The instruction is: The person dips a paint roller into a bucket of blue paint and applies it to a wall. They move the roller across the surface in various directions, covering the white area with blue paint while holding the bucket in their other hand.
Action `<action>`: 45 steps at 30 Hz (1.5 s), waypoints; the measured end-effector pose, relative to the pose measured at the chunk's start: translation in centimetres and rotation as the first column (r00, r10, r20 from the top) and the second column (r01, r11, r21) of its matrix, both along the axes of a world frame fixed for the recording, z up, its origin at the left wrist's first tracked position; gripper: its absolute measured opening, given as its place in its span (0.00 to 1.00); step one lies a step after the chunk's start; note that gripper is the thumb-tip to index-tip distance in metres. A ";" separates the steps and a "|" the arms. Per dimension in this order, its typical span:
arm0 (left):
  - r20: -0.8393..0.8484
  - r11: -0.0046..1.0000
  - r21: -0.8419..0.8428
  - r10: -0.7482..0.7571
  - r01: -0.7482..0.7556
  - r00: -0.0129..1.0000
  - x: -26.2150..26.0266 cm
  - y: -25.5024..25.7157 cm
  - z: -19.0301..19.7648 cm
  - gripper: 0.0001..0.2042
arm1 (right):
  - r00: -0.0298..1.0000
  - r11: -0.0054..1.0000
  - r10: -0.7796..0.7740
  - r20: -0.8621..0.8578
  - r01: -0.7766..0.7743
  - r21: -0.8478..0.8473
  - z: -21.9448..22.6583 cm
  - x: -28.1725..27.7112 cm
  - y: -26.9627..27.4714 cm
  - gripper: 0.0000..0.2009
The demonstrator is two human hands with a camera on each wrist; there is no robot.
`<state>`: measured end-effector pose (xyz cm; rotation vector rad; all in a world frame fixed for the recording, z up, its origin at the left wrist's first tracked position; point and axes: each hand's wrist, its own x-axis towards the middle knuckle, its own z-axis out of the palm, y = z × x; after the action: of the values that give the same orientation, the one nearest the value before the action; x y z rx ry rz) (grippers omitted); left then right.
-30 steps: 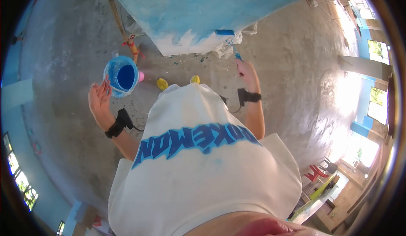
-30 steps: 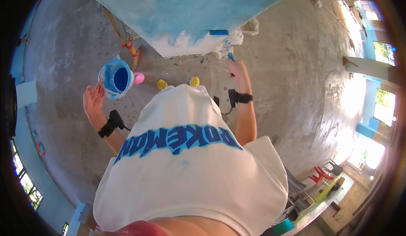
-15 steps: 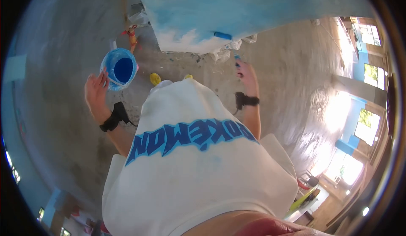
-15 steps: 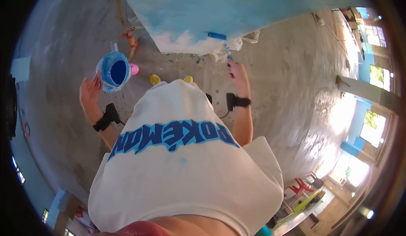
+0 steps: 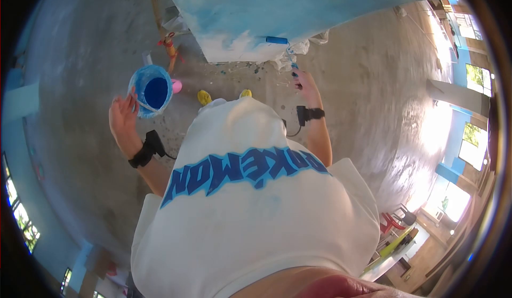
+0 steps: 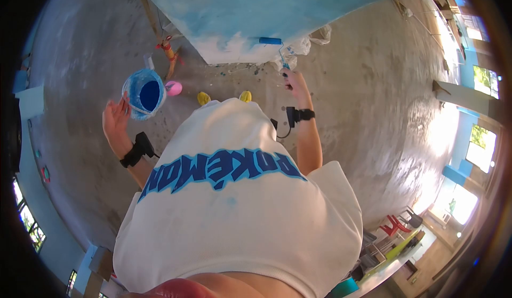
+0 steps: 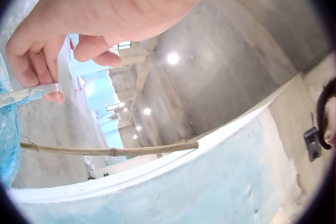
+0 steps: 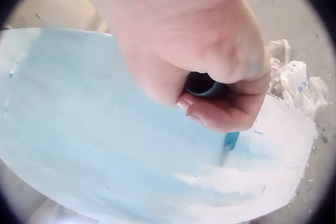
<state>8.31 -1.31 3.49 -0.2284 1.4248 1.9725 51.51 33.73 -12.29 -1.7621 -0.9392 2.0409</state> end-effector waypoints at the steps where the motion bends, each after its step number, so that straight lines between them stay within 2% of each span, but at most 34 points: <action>1: -0.032 0.998 -0.010 0.059 -0.059 0.998 0.9 0.4 0.8 0.05 | 1.000 1.000 0.020 -0.012 -0.020 0.015 1.3 0.8 -0.2 0.12; 5: -0.038 0.995 -0.049 0.081 -0.083 0.996 0.5 0.2 0.4 0.04 | 0.999 0.994 0.030 0.012 -0.031 0.102 7.9 2.5 -1.5 0.15; 7: 0.123 0.999 -0.040 0.016 -0.012 0.992 -2.1 -1.0 -1.6 0.02 | 0.999 0.993 0.032 0.018 -0.034 0.112 11.0 2.5 -1.8 0.14; 9: 0.127 0.999 -0.042 -0.009 0.014 0.992 -2.8 -1.7 -2.6 0.02 | 0.999 0.992 0.034 0.026 -0.037 0.123 11.5 2.6 -2.0 0.14; 11: 0.133 0.998 -0.045 -0.028 0.035 0.991 -2.9 -1.9 -2.6 0.03 | 0.986 0.983 0.117 0.117 -0.132 0.126 10.9 2.7 -1.7 0.15; 14: 0.138 0.999 -0.036 0.018 -0.013 0.990 -2.8 -2.1 -2.6 0.04 | 0.958 0.977 0.202 0.204 -0.213 0.032 5.8 1.8 0.1 0.15; 16: 0.114 1.000 0.000 0.002 -0.002 0.994 -3.1 -3.0 -3.2 0.04 | 0.952 0.974 0.225 0.209 -0.221 -0.042 0.3 1.0 1.4 0.14; 18: 0.109 0.998 -0.026 0.056 -0.053 0.993 -2.9 -3.0 -2.9 0.04 | 0.946 0.967 0.247 0.212 -0.228 -0.112 -6.5 0.1 2.8 0.14; 20: 0.111 0.993 -0.050 0.109 -0.104 0.988 -2.4 -3.0 -2.7 0.04 | 0.998 0.922 0.033 0.060 -0.008 -0.386 -13.1 -1.0 4.6 0.12; 22: 0.064 0.990 0.074 0.118 -0.123 0.991 -1.7 -3.4 -2.6 0.06 | 1.000 0.923 0.013 0.024 -0.003 -0.386 -17.3 -2.4 6.4 0.11; 23: 0.067 0.988 0.068 0.134 -0.138 0.989 -1.6 -3.6 -2.6 0.06 | 1.000 0.923 -0.023 -0.013 0.016 -0.385 -19.2 -3.0 7.4 0.10; 25: -0.028 0.993 0.109 0.041 -0.037 0.999 -1.7 -4.1 -2.9 0.07 | 0.992 0.920 -0.097 -0.081 0.058 -0.388 -22.3 -4.3 8.4 0.08; 27: -0.025 0.994 0.062 0.096 -0.095 0.995 -1.4 -4.0 -2.6 0.07 | 0.972 0.911 -0.183 -0.147 0.112 -0.397 -24.2 -4.7 8.2 0.07; 28: -0.032 0.990 0.025 0.136 -0.135 0.990 -1.2 -3.6 -2.2 0.07 | 0.977 0.963 -0.166 -0.137 0.131 -0.235 -19.8 -6.6 6.2 0.06; 29: -0.028 0.991 0.020 0.133 -0.133 0.991 -0.7 -3.0 -1.6 0.07 | 0.977 0.962 -0.169 -0.132 0.134 -0.238 -17.8 -7.2 5.5 0.06; 31: -0.055 0.963 -0.092 0.251 -0.255 0.966 0.5 -1.8 -0.7 0.07 | 0.978 0.970 -0.159 -0.137 0.129 -0.204 -12.8 -5.5 5.7 0.07; 33: -0.001 0.974 -0.071 0.218 -0.217 0.976 -0.8 -3.3 -2.5 0.07 | 0.978 0.979 -0.151 -0.143 0.127 -0.162 -7.2 -2.6 6.2 0.07; 34: 0.048 0.982 -0.057 0.184 -0.182 0.982 -1.8 -4.2 -3.3 0.07 | 0.978 0.981 -0.152 -0.144 0.131 -0.146 -4.9 -3.2 5.5 0.08; 36: 0.084 0.990 -0.049 0.137 -0.133 0.987 -3.2 -5.6 -4.7 0.07 | 0.968 0.984 -0.157 -0.197 0.136 -0.113 2.6 -1.0 5.1 0.08; 38: 0.120 0.995 -0.042 0.090 -0.086 0.989 -3.5 -5.8 -4.8 0.06 | 0.968 0.985 -0.164 -0.192 0.151 -0.084 10.8 -0.2 3.6 0.09; 40: 0.132 0.992 -0.057 0.115 -0.108 0.984 -3.4 -5.5 -4.7 0.07 | 0.965 0.987 -0.163 -0.205 0.160 -0.029 16.5 0.5 2.0 0.10; 42: 0.108 0.993 -0.027 0.114 -0.111 0.988 -2.7 -5.3 -4.4 0.06 | 0.965 0.988 -0.139 -0.221 0.149 0.031 19.4 0.9 0.5 0.11; 44: 0.076 0.991 0.007 0.136 -0.137 0.988 -1.5 -4.6 -3.7 0.06 | 0.986 0.972 -0.147 -0.079 0.159 0.174 20.7 0.4 -0.3 0.12; 45: 0.062 0.987 -0.042 0.160 -0.158 0.985 -0.9 -3.8 -2.7 0.06 | 0.988 0.975 -0.130 -0.083 0.143 0.172 21.0 0.1 -0.5 0.12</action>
<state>7.38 -5.06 0.76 -0.4317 1.4397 2.0478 51.64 33.27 8.69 -1.6040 -0.9201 1.8605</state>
